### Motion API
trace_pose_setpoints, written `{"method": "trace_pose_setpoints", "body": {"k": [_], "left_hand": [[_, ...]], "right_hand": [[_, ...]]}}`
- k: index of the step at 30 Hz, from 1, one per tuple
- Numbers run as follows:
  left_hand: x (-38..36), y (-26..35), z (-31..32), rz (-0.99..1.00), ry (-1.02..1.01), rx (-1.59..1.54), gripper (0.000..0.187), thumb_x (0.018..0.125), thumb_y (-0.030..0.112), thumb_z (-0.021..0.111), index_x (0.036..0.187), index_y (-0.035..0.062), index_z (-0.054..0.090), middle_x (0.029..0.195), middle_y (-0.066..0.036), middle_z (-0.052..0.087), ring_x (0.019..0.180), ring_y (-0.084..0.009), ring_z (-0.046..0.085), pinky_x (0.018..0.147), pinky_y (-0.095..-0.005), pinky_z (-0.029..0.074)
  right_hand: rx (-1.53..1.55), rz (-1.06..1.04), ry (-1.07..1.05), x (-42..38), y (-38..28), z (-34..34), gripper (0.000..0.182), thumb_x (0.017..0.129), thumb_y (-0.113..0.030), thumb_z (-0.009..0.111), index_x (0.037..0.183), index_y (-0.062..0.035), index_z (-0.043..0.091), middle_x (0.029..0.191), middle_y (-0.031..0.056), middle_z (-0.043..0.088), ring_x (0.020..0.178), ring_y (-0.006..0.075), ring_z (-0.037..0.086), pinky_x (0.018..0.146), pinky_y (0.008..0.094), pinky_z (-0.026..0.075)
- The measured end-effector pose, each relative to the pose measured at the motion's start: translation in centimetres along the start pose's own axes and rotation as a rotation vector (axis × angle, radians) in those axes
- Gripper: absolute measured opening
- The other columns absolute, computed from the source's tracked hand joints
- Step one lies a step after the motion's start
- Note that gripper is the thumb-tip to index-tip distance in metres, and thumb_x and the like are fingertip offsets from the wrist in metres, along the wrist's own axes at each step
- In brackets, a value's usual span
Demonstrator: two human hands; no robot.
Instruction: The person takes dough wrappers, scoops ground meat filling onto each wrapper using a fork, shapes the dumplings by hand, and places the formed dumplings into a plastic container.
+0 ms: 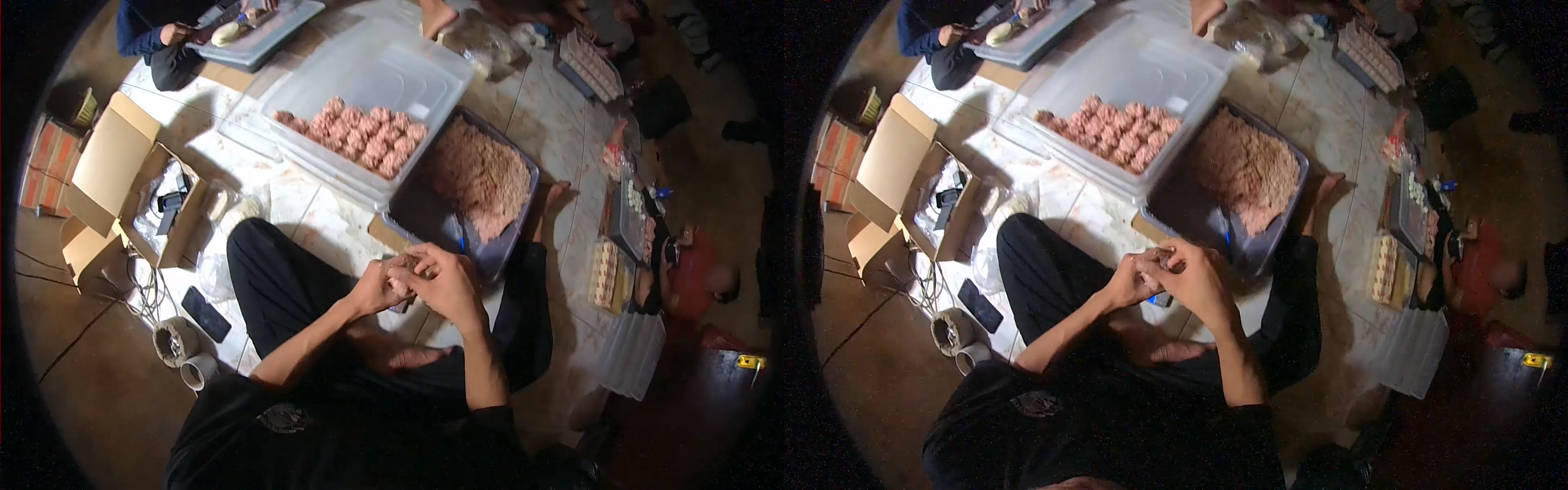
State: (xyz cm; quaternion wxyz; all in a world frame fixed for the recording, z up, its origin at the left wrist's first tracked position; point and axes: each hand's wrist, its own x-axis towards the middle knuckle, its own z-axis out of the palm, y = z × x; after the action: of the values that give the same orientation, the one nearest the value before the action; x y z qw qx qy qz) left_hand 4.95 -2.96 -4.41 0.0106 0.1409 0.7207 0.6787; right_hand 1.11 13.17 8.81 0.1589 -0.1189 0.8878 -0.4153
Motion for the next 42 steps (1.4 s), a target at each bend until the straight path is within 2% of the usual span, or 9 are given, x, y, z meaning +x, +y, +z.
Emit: {"method": "trace_pose_setpoints", "body": {"k": [4,6,8,12,16,20,22,31,42], "left_hand": [[0.4,1.9,-3.3,-0.038,0.115,0.08,0.029,0.087,0.025,0.084,0.084,0.0014,0.068,0.071,-0.008,0.069,0.063,-0.0112,0.063,0.061,-0.0305,0.053],[0.5,3.0,-3.9,-0.19,0.177,0.11,0.032,0.083,0.027,0.089,0.085,0.0015,0.07,0.072,-0.007,0.07,0.069,-0.007,0.064,0.065,-0.0292,0.054],[0.7,3.3,-3.6,-0.078,0.24,-0.041,0.03,0.082,0.018,0.09,0.078,0.001,0.065,0.067,0.003,0.059,0.07,-0.0044,0.054,0.064,-0.0258,0.048],[0.5,4.5,-4.0,-0.027,0.374,-0.128,0.029,0.085,0.019,0.087,0.08,0.0005,0.065,0.07,-0.001,0.06,0.07,-0.0049,0.052,0.065,-0.0259,0.046],[1.3,6.6,-4.3,-0.297,0.155,-0.123,0.024,0.09,0.014,0.084,0.083,-0.0004,0.067,0.072,0.007,0.057,0.07,-0.0029,0.048,0.061,-0.0241,0.041],[1.9,4.6,-4.6,0.055,0.216,-0.021,0.024,0.088,0.008,0.083,0.099,-0.0021,0.066,0.084,0.003,0.063,0.078,-0.0047,0.054,0.073,-0.0221,0.048],[2.6,5.1,-4.5,-0.119,0.24,-0.14,0.02,0.086,0.006,0.082,0.09,-0.0013,0.064,0.083,0.001,0.066,0.075,-0.0049,0.055,0.068,-0.0235,0.048],[3.3,6.9,-2.0,-0.006,0.106,0.139,0.02,0.083,0.009,0.079,0.084,-0.001,0.062,0.073,-0.007,0.062,0.068,-0.0101,0.053,0.063,-0.0308,0.047],[3.8,7.6,-3.1,0.163,0.053,0.309,0.023,0.075,0.005,0.075,0.092,0.001,0.061,0.082,-0.017,0.06,0.072,-0.0382,0.058,0.066,-0.0401,0.05]], "right_hand": [[-0.226,0.073,0.455,7.0,9.5,-0.8,0.041,0.086,-0.036,0.083,0.096,0.0026,0.072,0.087,0.0188,0.075,0.082,0.0294,0.074,0.074,0.0405,0.056],[-0.56,0.363,0.177,9.8,16.7,-0.8,0.044,0.083,-0.039,0.082,0.096,0.0036,0.075,0.099,0.0235,0.076,0.098,0.0397,0.074,0.085,0.0462,0.056],[-0.672,0.384,0.088,10.2,18.4,-0.2,0.043,0.08,-0.036,0.081,0.1,0.0014,0.077,0.104,0.0263,0.075,0.105,0.0424,0.072,0.092,0.0486,0.055],[-0.942,0.354,0.007,11.4,22.1,0.9,0.037,0.074,-0.025,0.079,0.103,-0.0016,0.078,0.107,0.0283,0.074,0.109,0.0452,0.07,0.101,0.0501,0.053],[-0.487,-0.051,0.369,8.9,16.8,-1.3,0.018,0.093,-0.013,0.061,0.103,-0.0009,0.071,0.097,0.0244,0.071,0.098,0.0475,0.067,0.089,0.0509,0.051],[-0.422,-0.143,0.34,0.2,2.5,-2.5,0.028,0.103,-0.027,0.06,0.105,-0.0005,0.07,0.1,0.0246,0.068,0.094,0.0455,0.064,0.084,0.0509,0.051],[-0.291,-0.065,0.097,-3.3,-2.4,-3.8,0.027,0.102,-0.025,0.062,0.106,0.0,0.071,0.106,0.0217,0.071,0.094,0.042,0.068,0.078,0.0469,0.053],[-0.212,-0.103,0.169,-6.4,-3.2,-3.2,0.021,0.099,-0.017,0.066,0.101,0.0034,0.072,0.091,0.0193,0.073,0.082,0.0395,0.07,0.073,0.0432,0.053],[-0.095,-0.211,0.26,-5.9,-3.5,-3.2,0.017,0.097,-0.009,0.067,0.103,0.0059,0.071,0.091,0.0205,0.072,0.08,0.0341,0.073,0.07,0.0409,0.054]]}}
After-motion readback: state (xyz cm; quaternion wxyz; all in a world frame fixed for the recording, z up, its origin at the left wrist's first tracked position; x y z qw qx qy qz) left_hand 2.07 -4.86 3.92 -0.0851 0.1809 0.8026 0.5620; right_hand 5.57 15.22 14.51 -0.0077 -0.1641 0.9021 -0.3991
